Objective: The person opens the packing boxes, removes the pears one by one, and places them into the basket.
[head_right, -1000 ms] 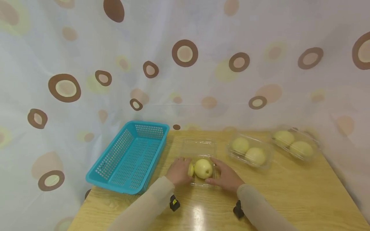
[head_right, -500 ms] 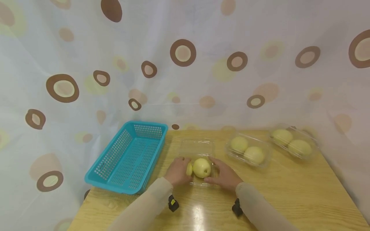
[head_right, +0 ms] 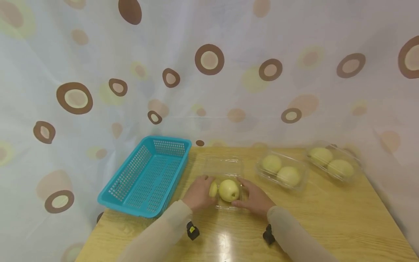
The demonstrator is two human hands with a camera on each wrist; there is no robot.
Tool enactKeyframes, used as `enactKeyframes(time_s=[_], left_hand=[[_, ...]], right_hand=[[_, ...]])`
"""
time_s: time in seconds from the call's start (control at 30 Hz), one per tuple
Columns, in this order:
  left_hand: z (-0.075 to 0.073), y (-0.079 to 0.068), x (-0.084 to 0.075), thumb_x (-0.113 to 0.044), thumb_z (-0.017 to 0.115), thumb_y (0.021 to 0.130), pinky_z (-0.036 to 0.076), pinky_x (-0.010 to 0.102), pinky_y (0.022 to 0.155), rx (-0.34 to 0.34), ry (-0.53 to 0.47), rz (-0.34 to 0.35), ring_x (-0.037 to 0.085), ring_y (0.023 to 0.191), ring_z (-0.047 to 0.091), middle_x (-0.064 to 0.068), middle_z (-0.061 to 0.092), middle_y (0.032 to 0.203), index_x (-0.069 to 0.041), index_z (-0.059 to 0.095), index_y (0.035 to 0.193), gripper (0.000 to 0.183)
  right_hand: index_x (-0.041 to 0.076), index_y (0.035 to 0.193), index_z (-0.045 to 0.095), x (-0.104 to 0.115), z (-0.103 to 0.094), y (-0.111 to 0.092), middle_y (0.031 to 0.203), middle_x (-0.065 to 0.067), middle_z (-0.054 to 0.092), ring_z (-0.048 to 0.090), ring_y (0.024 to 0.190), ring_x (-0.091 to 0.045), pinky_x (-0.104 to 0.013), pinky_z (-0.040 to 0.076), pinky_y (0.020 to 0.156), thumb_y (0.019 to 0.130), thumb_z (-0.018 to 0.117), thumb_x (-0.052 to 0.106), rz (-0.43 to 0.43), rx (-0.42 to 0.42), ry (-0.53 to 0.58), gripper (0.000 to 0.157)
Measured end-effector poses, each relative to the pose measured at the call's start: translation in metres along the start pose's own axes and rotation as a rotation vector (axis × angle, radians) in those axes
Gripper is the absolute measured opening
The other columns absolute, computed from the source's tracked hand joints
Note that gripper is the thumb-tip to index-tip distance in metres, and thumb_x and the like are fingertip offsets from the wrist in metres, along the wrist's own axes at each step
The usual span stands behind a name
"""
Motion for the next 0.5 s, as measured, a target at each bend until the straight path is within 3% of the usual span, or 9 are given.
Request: enactKeyframes(time_s=[0.5], left_hand=[[-0.038,-0.012,-0.01,-0.027,0.082,0.074,0.05,0.038,0.092,-0.033,0.021,0.075,0.03,0.117,0.052,0.017,0.053,0.131,-0.011,0.051,0.136,0.071]], right_hand=[[0.016,0.153,0.025,0.004,0.0,-0.002,0.154,-0.012,0.029,0.032,0.136,-0.04,-0.065,0.03,0.102,0.076,0.074,0.056,-0.007,-0.004,-0.008,0.099]])
Point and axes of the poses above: each hand's wrist, its own y-axis towards the middle knuckle, its own z-axis out of the palm, x = y × z, the point moved 3 cm from there along y, towards the middle knuckle
